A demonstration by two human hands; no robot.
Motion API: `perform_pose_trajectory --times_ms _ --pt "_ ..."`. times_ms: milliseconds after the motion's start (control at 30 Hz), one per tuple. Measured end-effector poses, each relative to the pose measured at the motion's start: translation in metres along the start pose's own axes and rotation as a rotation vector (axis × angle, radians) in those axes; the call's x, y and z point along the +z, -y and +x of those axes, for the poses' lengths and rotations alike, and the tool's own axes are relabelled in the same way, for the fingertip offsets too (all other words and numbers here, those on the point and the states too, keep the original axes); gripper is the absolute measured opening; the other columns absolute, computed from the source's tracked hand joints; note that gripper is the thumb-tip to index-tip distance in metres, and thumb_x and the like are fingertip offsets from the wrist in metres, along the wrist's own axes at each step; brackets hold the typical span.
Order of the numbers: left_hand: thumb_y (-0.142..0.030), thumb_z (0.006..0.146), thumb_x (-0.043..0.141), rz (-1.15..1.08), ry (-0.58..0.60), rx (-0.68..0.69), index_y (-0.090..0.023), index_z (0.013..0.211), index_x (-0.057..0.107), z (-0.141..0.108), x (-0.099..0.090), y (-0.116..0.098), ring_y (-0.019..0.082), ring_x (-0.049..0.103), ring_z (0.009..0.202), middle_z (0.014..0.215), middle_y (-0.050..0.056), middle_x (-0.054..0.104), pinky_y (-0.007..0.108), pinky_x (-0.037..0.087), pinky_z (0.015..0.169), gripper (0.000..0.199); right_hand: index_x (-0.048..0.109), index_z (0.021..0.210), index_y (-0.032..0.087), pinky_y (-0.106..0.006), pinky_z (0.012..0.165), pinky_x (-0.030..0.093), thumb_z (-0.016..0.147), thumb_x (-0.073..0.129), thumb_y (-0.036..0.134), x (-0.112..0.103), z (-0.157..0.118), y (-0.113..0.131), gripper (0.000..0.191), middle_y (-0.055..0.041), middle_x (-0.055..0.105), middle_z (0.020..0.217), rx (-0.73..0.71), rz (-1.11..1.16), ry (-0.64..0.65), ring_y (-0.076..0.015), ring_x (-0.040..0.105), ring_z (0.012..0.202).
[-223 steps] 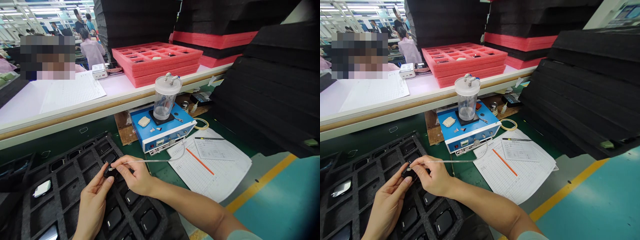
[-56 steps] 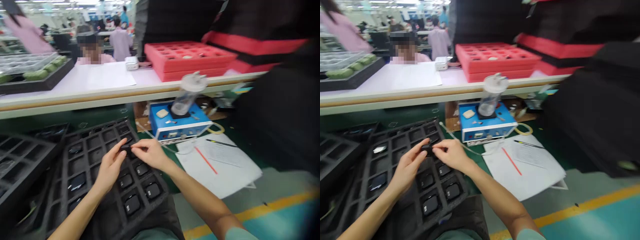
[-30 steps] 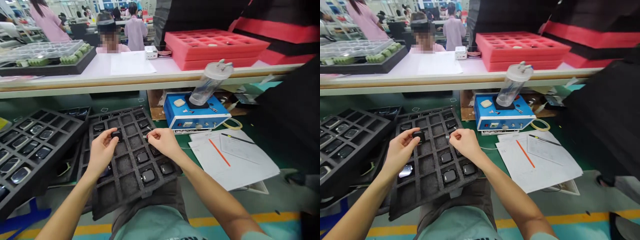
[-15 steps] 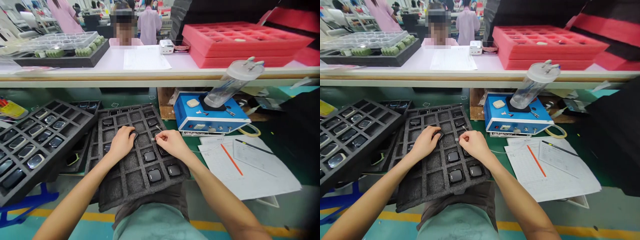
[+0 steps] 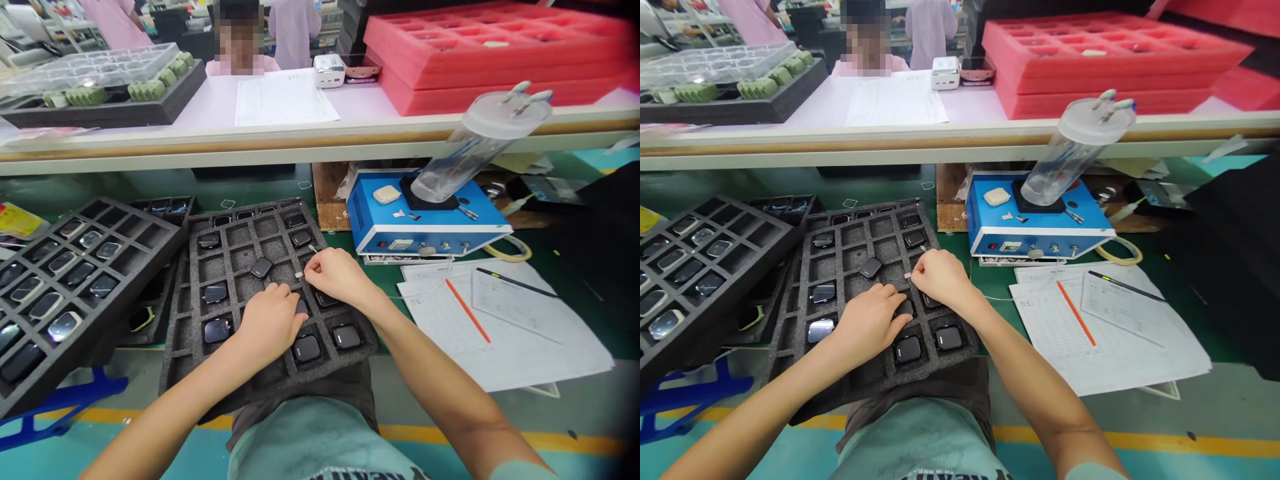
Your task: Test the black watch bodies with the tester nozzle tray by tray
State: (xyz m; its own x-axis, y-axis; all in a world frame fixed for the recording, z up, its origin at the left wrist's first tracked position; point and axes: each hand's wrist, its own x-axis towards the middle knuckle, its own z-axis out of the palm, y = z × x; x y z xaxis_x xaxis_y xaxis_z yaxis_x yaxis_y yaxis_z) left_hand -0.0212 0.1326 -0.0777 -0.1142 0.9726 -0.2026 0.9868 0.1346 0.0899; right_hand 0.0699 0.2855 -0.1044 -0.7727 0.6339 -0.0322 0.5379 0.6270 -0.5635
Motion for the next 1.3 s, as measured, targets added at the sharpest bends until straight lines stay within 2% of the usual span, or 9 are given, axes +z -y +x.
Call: perform_pose_trajectory --times_ms 133,233,333,433,600,833,1033,1200,1300 --pt "-0.025 0.089 0.066 -0.184 -0.069 -0.056 -0.014 0.105 0.068 0.002 0.008 0.008 0.032 0.065 0.097 0.1 0.013 0.071 0.044 0.051 0.082 0.02 0.079 0.073 0.02 -0.027 0.063 0.045 0.084 0.059 0.016 -0.006 -0.013 -0.008 0.023 -0.0058 0.078 0.075 -0.058 0.147 -0.054 -0.0201 0.071 0.07" --pt "-0.021 0.084 0.069 -0.618 -0.175 -0.155 -0.018 0.111 0.066 0.003 0.011 0.018 0.025 0.067 0.088 0.095 0.007 0.072 0.038 0.052 0.079 0.027 0.078 0.077 0.019 -0.026 0.058 0.043 0.087 0.059 0.022 -0.005 -0.034 -0.011 0.022 -0.0027 0.076 0.07 -0.049 0.379 -0.099 -0.0167 0.067 0.062" --pt "-0.029 0.082 0.072 -1.161 -0.238 -0.209 -0.018 0.111 0.069 0.003 0.007 0.022 0.022 0.068 0.089 0.097 0.007 0.074 0.034 0.053 0.081 0.031 0.079 0.083 0.018 -0.023 0.055 0.044 0.086 0.061 0.024 0.001 -0.053 -0.006 0.019 -0.0016 0.077 0.073 -0.062 0.611 -0.097 -0.0148 0.066 0.061" --pt "-0.034 0.077 0.08 -1.447 -0.25 -0.255 -0.016 0.1 0.071 0.002 -0.001 0.021 0.019 0.068 0.085 0.093 0.006 0.076 0.03 0.054 0.079 0.031 0.08 0.083 0.018 -0.023 0.056 0.045 0.085 0.061 0.02 0.006 -0.061 0.003 0.019 -0.0022 0.078 0.076 -0.099 0.704 -0.102 -0.0137 0.065 0.061" --pt "-0.031 0.069 0.088 -1.522 -0.285 -0.316 -0.017 0.092 0.072 -0.005 -0.005 0.02 0.014 0.067 0.079 0.086 0.003 0.076 0.024 0.054 0.075 0.032 0.08 0.081 0.015 -0.021 0.051 0.041 0.084 0.063 0.019 0.003 -0.06 0.008 0.018 -0.0024 0.076 0.071 -0.131 0.753 -0.071 -0.0123 0.062 0.057" --pt "-0.026 0.063 0.091 -1.539 -0.252 -0.398 -0.015 0.087 0.071 -0.021 0.005 0.02 0.01 0.067 0.069 0.075 0.001 0.076 0.02 0.054 0.07 0.033 0.079 0.079 0.014 -0.02 0.048 0.039 0.081 0.062 0.019 0.012 -0.064 0.013 0.017 -0.0012 0.073 0.064 -0.119 0.754 0.01 -0.0105 0.059 0.052" --pt "-0.026 0.063 0.089 -1.441 -0.349 -0.468 -0.015 0.078 0.067 -0.036 0.011 0.024 0.009 0.063 0.06 0.066 -0.002 0.07 0.018 0.051 0.06 0.029 0.075 0.07 0.015 -0.022 0.052 0.039 0.075 0.061 0.011 0.022 -0.065 0.016 0.015 -0.0002 0.069 0.057 -0.006 0.486 -0.086 -0.0119 0.059 0.051" --pt "-0.033 0.068 0.088 -1.483 -0.403 -0.482 -0.015 0.095 0.068 -0.042 0.015 0.041 0.01 0.064 0.069 0.077 0.0 0.071 0.021 0.056 0.067 0.038 0.078 0.071 0.019 -0.026 0.061 0.043 0.082 0.063 0.017 0.01 -0.054 0.009 0.018 -0.0026 0.077 0.069 -0.029 0.24 0.098 -0.0168 0.069 0.062" --pt "-0.036 0.071 0.087 -1.555 -0.434 -0.463 -0.016 0.102 0.067 -0.038 0.016 0.044 0.012 0.064 0.076 0.085 0.001 0.071 0.023 0.058 0.068 0.041 0.079 0.083 0.021 -0.027 0.066 0.046 0.089 0.063 0.027 0.003 -0.041 0.006 0.018 -0.002 0.079 0.078 -0.001 0.205 0.031 -0.0181 0.072 0.071"
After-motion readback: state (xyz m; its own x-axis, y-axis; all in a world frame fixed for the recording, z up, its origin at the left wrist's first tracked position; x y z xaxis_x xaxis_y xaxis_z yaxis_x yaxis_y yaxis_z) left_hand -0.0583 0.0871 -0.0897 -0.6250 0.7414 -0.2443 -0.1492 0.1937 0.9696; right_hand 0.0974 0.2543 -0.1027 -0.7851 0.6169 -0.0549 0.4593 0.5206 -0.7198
